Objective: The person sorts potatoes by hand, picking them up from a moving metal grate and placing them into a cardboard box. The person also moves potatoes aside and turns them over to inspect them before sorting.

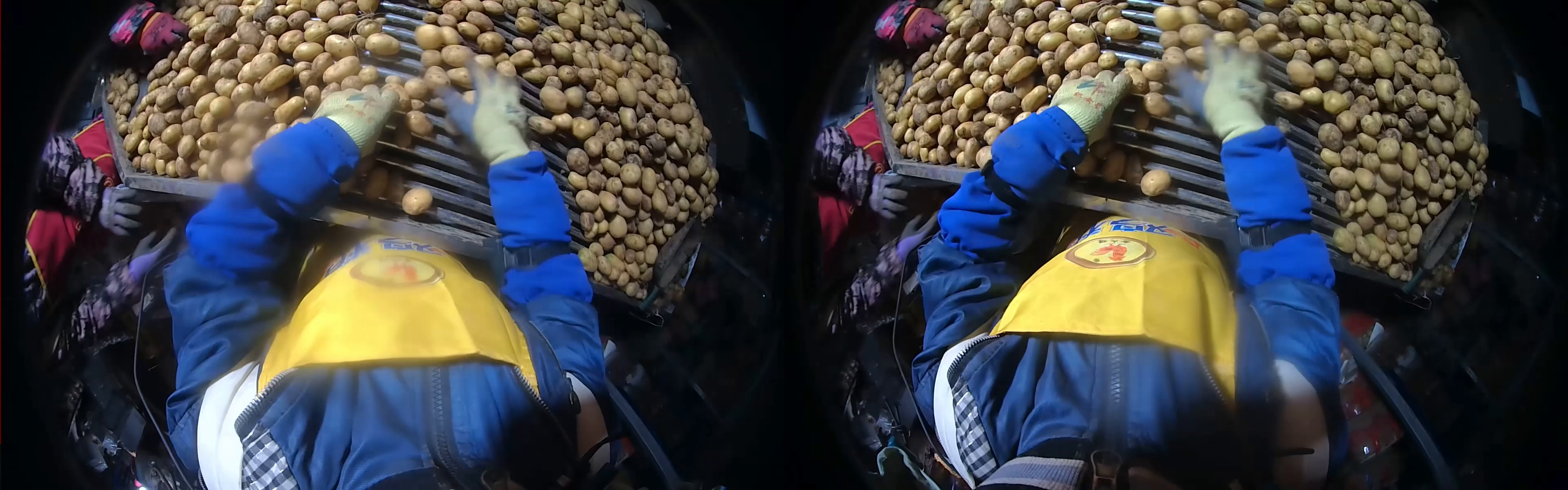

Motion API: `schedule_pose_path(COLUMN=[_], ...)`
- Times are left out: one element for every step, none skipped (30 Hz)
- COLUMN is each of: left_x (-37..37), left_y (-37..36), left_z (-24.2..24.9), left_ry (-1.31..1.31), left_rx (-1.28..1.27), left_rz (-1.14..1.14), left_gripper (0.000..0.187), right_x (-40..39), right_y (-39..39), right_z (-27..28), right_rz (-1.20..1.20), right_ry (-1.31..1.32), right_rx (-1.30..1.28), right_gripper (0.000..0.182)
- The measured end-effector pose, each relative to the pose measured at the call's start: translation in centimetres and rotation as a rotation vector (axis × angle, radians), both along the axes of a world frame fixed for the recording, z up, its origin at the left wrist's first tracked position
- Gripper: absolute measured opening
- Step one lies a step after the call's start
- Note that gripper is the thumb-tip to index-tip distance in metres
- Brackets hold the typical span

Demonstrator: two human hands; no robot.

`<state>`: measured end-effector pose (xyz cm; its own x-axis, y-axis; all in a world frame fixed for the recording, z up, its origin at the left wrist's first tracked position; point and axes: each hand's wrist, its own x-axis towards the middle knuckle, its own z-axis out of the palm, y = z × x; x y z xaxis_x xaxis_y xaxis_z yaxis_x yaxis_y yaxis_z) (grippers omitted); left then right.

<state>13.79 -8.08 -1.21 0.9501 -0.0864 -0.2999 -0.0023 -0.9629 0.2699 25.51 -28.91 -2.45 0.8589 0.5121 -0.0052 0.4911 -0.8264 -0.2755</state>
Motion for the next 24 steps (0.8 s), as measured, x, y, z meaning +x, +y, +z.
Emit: schedule_pose_path(left_x=[0.3, 0.4, 0.2, 0.0, 0.1, 0.4, 0.5, 0.4, 0.0, -0.4, -0.9, -1.9, -2.7, -3.6, -5.3, -6.7, -7.9, -9.2, -10.2, -10.9, -11.4, -11.3, -11.1, -11.0], left_y=[-0.1, -0.1, 0.0, 0.1, 0.4, 0.7, 0.9, 1.0, 1.1, 1.1, 1.3, 1.5, 1.8, 1.6, 1.4, 1.6, 1.6, 0.7, 0.7, 1.0, 1.3, 1.2, 0.8, 0.5], left_z=[0.2, -0.1, -0.7, -1.1, -1.1, -0.9, -0.6, 0.4, 1.5, 2.2, 1.4, -0.1, -1.0, 0.9, 3.3, 3.5, 3.4, 3.1, 2.8, 1.8, 1.1, 1.4, 1.7, 1.8], left_ry=[0.034, 0.034, -0.018, -0.069, -0.067, -0.024, 0.02, 0.02, 0.05, 0.081, 0.078, 0.03, -0.022, 0.008, -0.018, -0.019, -0.021, -0.178, -0.15, -0.172, -0.2, -0.215, -0.245, -0.267], left_rx=[-0.008, -0.003, 0.015, 0.033, 0.037, -0.023, -0.084, -0.081, -0.238, -0.394, -0.391, -0.659, -0.928, -1.219, -1.47, -1.689, -1.909, -1.78, -1.956, -2.064, -2.169, -2.167, -2.157, -2.148], left_rz=[0.032, 0.035, 0.036, 0.038, 0.049, 0.089, 0.128, 0.134, 0.234, 0.337, 0.348, 0.486, 0.62, 0.754, 0.826, 0.872, 0.913, 0.949, 1.092, 1.046, 0.996, 1.002, 1.107, 1.214], left_gripper=[0.062, 0.062, 0.055, 0.048, 0.048, 0.041, 0.036, 0.036, 0.033, 0.03, 0.03, 0.033, 0.037, 0.047, 0.049, 0.049, 0.05, 0.048, 0.054, 0.055, 0.057, 0.057, 0.055, 0.053], right_x=[-0.8, -1.9, -2.7, -2.1, -1.1, 0.1, 1.3, 2.6, 4.0, 5.0, 6.7, 8.3, 9.3, 9.9, 10.7, 11.8, 13.0, 13.9, 14.7, 11.9, 11.6, 11.3, 11.1, 11.3], right_y=[0.3, -0.1, -0.3, -1.0, -2.2, -3.3, -4.4, -4.8, -6.0, -6.3, -6.9, -7.5, -7.8, -7.3, -6.5, -5.4, -4.1, -2.4, -0.8, 1.9, 3.5, 4.4, 5.0, 4.8], right_z=[0.8, 1.5, 3.6, 3.4, 2.9, 2.3, 1.3, 2.8, 2.9, 4.6, 3.5, 2.8, 2.4, 2.7, 2.4, 1.9, 1.3, 0.4, -2.3, -0.2, -1.8, -2.4, -2.8, -2.7], right_rz=[0.091, 0.185, 0.217, 0.147, 0.075, -0.03, -0.038, -0.241, -0.227, -0.291, -0.345, -0.294, -0.246, -0.204, -0.196, -0.122, -0.047, -0.019, 0.101, -0.017, 0.07, 0.083, 0.094, 0.103], right_ry=[0.106, 0.088, 0.164, 0.325, 0.485, 0.535, 0.507, 0.461, 0.321, 0.295, 0.252, 0.185, 0.118, 0.073, 0.074, -0.006, -0.086, -0.062, -0.053, 0.301, -0.127, -0.154, -0.181, -0.18], right_rx=[0.016, 0.059, 0.162, 0.317, 0.47, 0.537, 0.8, 0.652, 0.616, 0.461, 0.428, 0.387, 0.344, 0.261, 0.263, 0.175, 0.088, 0.068, 0.21, 0.279, -0.161, -0.143, -0.128, -0.134], right_gripper=[0.08, 0.075, 0.066, 0.061, 0.057, 0.055, 0.054, 0.056, 0.057, 0.058, 0.059, 0.061, 0.063, 0.067, 0.067, 0.069, 0.071, 0.077, 0.081, 0.082, 0.082, 0.082, 0.081, 0.081])
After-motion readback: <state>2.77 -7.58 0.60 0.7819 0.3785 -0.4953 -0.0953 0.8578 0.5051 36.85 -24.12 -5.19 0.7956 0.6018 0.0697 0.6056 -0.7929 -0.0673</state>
